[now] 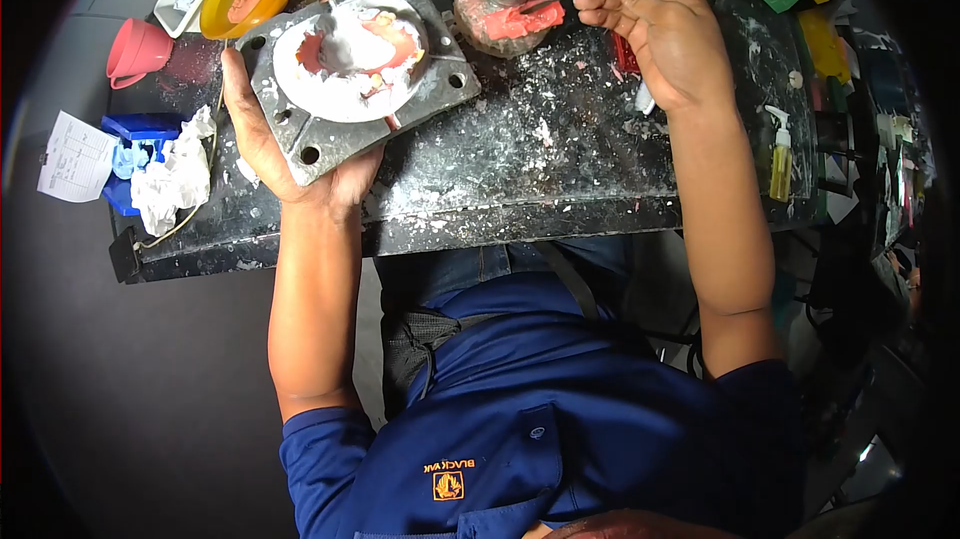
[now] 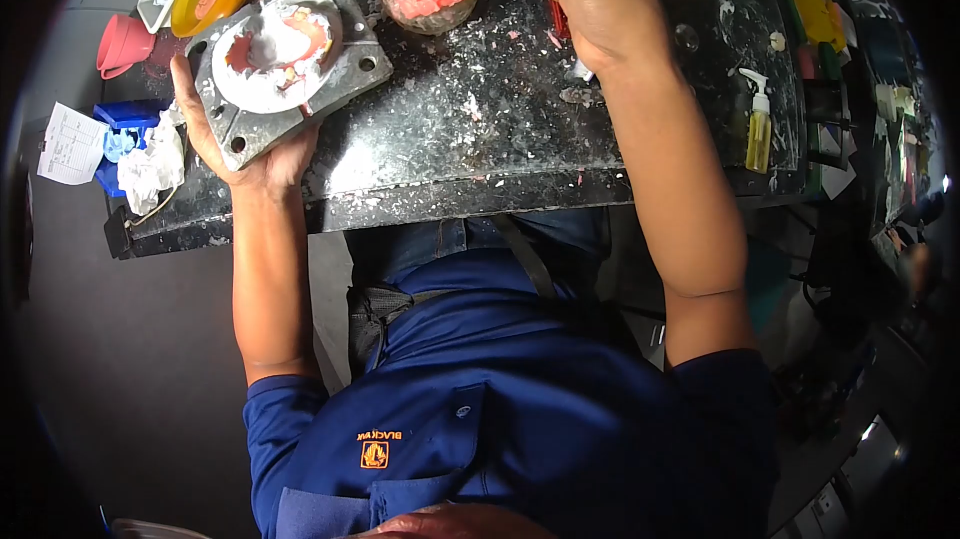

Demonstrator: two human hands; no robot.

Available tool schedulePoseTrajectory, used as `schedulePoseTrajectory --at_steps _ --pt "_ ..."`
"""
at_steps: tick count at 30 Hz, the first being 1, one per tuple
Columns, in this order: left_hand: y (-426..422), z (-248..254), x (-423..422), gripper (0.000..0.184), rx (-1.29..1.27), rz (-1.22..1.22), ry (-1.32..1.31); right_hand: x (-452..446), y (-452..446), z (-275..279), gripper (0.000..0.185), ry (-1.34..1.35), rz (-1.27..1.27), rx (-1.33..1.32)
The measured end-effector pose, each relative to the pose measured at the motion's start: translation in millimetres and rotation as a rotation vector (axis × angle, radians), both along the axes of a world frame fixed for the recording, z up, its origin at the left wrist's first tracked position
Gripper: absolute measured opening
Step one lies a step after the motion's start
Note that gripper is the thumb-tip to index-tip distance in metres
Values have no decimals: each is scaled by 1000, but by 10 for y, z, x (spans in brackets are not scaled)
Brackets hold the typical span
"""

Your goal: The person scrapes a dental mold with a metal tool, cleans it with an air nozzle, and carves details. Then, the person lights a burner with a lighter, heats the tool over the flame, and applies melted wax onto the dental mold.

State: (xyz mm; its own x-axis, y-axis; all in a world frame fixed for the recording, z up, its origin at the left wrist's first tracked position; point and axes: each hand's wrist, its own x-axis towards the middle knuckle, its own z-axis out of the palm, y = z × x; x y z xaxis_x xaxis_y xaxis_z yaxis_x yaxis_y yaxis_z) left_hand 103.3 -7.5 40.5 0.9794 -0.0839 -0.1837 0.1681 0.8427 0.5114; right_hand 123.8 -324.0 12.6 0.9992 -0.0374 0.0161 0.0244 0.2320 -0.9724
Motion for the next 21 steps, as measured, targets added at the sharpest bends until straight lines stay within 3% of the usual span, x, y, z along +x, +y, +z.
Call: schedulePoseTrajectory --at_steps 21 --pt "-79 66 -22 76 51 70 58 6 71 -13 22 89 -27 -111"
